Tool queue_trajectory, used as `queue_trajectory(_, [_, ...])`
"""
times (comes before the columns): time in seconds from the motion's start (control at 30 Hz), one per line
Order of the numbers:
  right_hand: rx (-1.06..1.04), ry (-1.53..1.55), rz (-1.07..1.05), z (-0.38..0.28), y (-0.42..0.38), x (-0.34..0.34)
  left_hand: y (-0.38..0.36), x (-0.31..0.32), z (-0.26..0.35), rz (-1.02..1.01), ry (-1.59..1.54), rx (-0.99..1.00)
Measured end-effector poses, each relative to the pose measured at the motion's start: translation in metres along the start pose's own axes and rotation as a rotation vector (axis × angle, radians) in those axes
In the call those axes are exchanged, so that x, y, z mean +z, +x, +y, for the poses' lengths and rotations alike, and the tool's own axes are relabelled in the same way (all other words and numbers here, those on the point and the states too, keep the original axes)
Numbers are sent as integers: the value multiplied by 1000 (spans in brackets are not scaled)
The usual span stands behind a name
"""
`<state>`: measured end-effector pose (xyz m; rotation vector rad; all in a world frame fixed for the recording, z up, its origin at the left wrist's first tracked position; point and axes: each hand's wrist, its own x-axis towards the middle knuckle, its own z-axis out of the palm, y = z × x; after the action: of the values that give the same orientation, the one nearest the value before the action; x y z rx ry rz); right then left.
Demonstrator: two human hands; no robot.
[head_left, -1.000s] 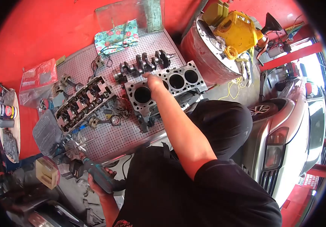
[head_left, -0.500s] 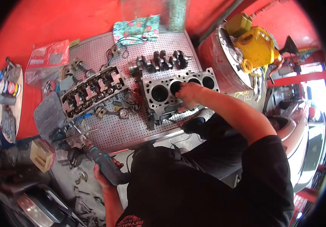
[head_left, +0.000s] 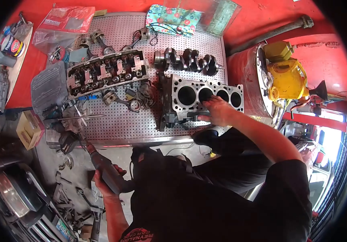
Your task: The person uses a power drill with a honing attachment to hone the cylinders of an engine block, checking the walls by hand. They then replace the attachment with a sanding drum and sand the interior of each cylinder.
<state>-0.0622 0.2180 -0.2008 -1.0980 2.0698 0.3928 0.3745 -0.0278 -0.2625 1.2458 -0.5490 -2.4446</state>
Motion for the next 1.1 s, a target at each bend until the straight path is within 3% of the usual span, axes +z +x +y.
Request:
queue_trajectory(0.13, [151,229,88,-30,1,3,1,0,0,-28,-10,1])
queue_trajectory(0.17, [282,250,34,-42,9,-9,2,2,1,-42,-11,3])
queue_trajectory(0.27, [387,1051,173,-21,73,15,12,3,3,-85,-25,-49])
queue_trajectory(0.33, [565,1760,207,-10,105,9,15,13,11,-87,33,-47])
queue_trajectory(0.37, [548,2200,246,-11,101,-7,15,18,15,-107,64,-32])
queue_trajectory(0.4, [760,2297,353,-23,75,-38,14,23,19,-124,99,-19])
queue_trajectory(0.43, [638,2569,376,2,97,-13,14,30,24,-142,134,9])
queue_trajectory(0.53, [421,2929,548,22,140,22,19,36,36,-227,231,20])
queue_trajectory(0.6, [692,2440,770,-13,127,4,22,43,43,-219,256,-17])
queue_trajectory(0.63, [637,2266,803,-40,93,-13,23,48,46,-238,286,-27])
queue_trajectory(0.67, [749,1937,740,-52,85,-11,24,53,50,-255,318,-41])
queue_trajectory(0.7, [793,1692,908,-85,62,-22,28,55,55,-299,361,-59])
queue_trajectory(0.73, [701,1285,1152,-115,60,-15,31,62,61,-333,399,-122])
queue_trajectory(0.77, [417,1088,1189,-140,26,-22,34,70,69,-364,438,-182])
queue_trajectory(0.8, [304,750,1267,-167,12,-19,37,80,75,-395,475,-239])
queue_trajectory(0.83, [47,592,1141,-179,-4,-18,35,100,79,-383,509,-290])
queue_trajectory(0.87, [-53,313,1264,-198,2,-5,34,119,86,-399,596,-303])
queue_trajectory(0.93, [-296,361,1306,-218,-3,3,33,159,93,-424,757,-331])
queue_trajectory(0.97, [-271,378,1318,-216,-3,7,34,179,93,-477,750,-424])
queue_trajectory(1.07, [-221,383,1474,-192,-20,-11,17,235,99,-387,950,-386])
queue_trajectory(1.1, [-201,376,1548,-186,-20,-16,14,258,102,-456,1096,-418])
